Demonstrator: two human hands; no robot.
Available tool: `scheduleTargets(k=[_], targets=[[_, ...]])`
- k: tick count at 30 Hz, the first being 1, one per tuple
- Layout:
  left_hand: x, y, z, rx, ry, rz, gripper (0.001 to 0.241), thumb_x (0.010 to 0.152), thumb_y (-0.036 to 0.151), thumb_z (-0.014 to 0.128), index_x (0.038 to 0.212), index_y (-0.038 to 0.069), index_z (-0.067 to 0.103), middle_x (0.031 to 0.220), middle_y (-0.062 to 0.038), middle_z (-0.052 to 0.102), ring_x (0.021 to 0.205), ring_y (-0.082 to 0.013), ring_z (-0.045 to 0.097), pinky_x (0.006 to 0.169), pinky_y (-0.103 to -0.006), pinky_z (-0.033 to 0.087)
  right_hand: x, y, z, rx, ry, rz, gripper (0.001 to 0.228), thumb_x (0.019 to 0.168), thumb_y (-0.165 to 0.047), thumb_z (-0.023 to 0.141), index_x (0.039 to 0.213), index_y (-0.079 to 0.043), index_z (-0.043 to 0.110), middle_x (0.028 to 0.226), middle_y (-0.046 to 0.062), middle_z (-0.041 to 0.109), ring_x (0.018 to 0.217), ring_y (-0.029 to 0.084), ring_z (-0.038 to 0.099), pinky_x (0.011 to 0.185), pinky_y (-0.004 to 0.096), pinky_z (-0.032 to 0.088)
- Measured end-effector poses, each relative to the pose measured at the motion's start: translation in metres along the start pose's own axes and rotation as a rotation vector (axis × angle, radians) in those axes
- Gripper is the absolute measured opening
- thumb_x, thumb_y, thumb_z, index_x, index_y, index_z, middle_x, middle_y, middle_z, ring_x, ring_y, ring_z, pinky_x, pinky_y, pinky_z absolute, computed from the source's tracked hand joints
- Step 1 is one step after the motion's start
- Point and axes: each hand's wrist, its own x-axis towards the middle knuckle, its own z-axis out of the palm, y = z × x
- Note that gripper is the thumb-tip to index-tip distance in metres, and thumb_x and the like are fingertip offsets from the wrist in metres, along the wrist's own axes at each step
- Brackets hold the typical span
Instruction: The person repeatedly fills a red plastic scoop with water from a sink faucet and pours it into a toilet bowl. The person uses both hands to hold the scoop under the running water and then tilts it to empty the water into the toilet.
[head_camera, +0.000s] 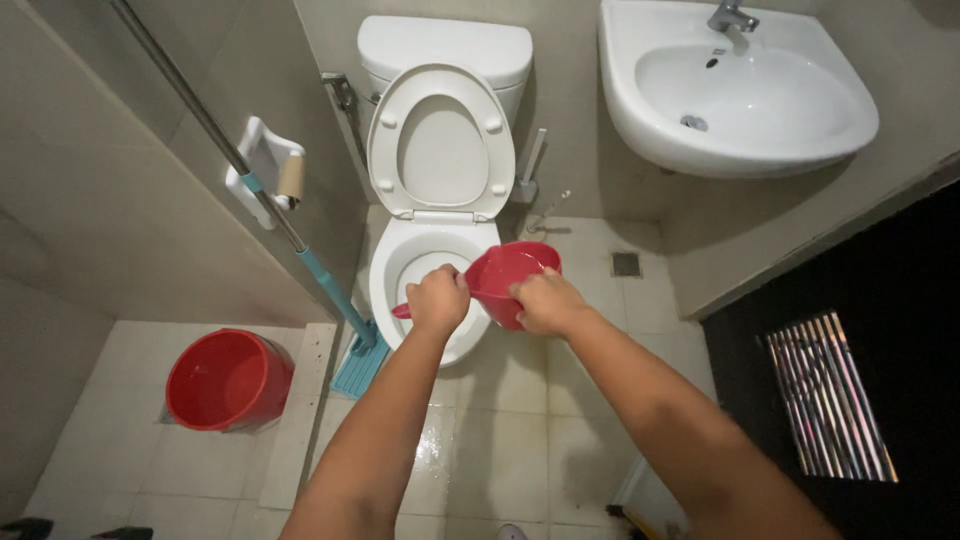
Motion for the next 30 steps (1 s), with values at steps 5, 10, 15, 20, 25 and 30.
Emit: scheduleTargets(k=[5, 10, 15, 20, 25, 30], targets=[[-0.001, 0.011, -0.014, 0.063, -0.006, -0.053, 0.028, 0.094, 0.029, 0.056, 0.098, 0.01, 0.076, 0.095, -0.015, 0.077, 0.092, -0.0347, 0.071, 0.095, -0.0487, 0.044, -0.002, -0.003, -0.007, 0.006, 0.033, -0.064, 0.029, 0.077, -0.022, 0.075, 0.103, -0.01, 0.073, 0.098, 0.015, 0.075, 0.101, 0.032, 0.07, 0.097, 0.049, 0.046], [-0.004, -0.004, -0.015, 0.1, 0.02, -0.086, 0.028, 0.092, 0.026, 0.055, 0.098, 0.01, 0.078, 0.097, -0.016, 0.077, 0.093, -0.034, 0.071, 0.1, -0.0476, 0.042, 0.001, -0.017, -0.011, 0.021, 0.017, -0.089, 0.032, 0.075, -0.019, 0.075, 0.106, -0.012, 0.074, 0.098, 0.014, 0.076, 0.1, 0.031, 0.07, 0.097, 0.047, 0.047], [-0.003, -0.022, -0.038, 0.14, -0.069, -0.172, 0.028, 0.089, 0.023, 0.055, 0.101, 0.012, 0.079, 0.102, -0.016, 0.077, 0.098, -0.0325, 0.073, 0.1, -0.0438, 0.044, 0.011, -0.05, -0.025, 0.105, -0.074, -0.02, 0.036, 0.076, -0.025, 0.079, 0.109, -0.012, 0.074, 0.102, 0.013, 0.074, 0.101, 0.038, 0.065, 0.091, 0.049, 0.049], [0.007, -0.073, -0.047, 0.2, -0.109, -0.16, 0.028, 0.087, 0.02, 0.056, 0.101, 0.011, 0.078, 0.105, -0.017, 0.076, 0.1, -0.0346, 0.072, 0.101, -0.0459, 0.043, 0.048, -0.077, 0.003, 0.096, -0.128, -0.117, 0.034, 0.08, -0.023, 0.074, 0.111, -0.009, 0.073, 0.102, 0.016, 0.076, 0.103, 0.034, 0.07, 0.102, 0.047, 0.045], [0.021, -0.118, -0.077, 0.197, -0.183, -0.19, 0.028, 0.088, 0.021, 0.056, 0.102, 0.011, 0.079, 0.106, -0.019, 0.077, 0.103, -0.0342, 0.072, 0.101, -0.0432, 0.044, 0.083, -0.125, 0.006, 0.15, -0.173, -0.058, 0.04, 0.079, -0.02, 0.073, 0.117, -0.009, 0.071, 0.106, 0.02, 0.074, 0.107, 0.036, 0.068, 0.105, 0.046, 0.043], [0.05, -0.169, -0.094, 0.278, -0.219, -0.149, 0.031, 0.089, 0.022, 0.054, 0.106, 0.01, 0.077, 0.108, -0.018, 0.076, 0.105, -0.0337, 0.073, 0.098, -0.0461, 0.044, 0.12, -0.163, -0.003, 0.284, -0.171, -0.032, 0.043, 0.074, -0.015, 0.069, 0.117, -0.01, 0.072, 0.106, 0.021, 0.073, 0.106, 0.038, 0.067, 0.104, 0.046, 0.044]])
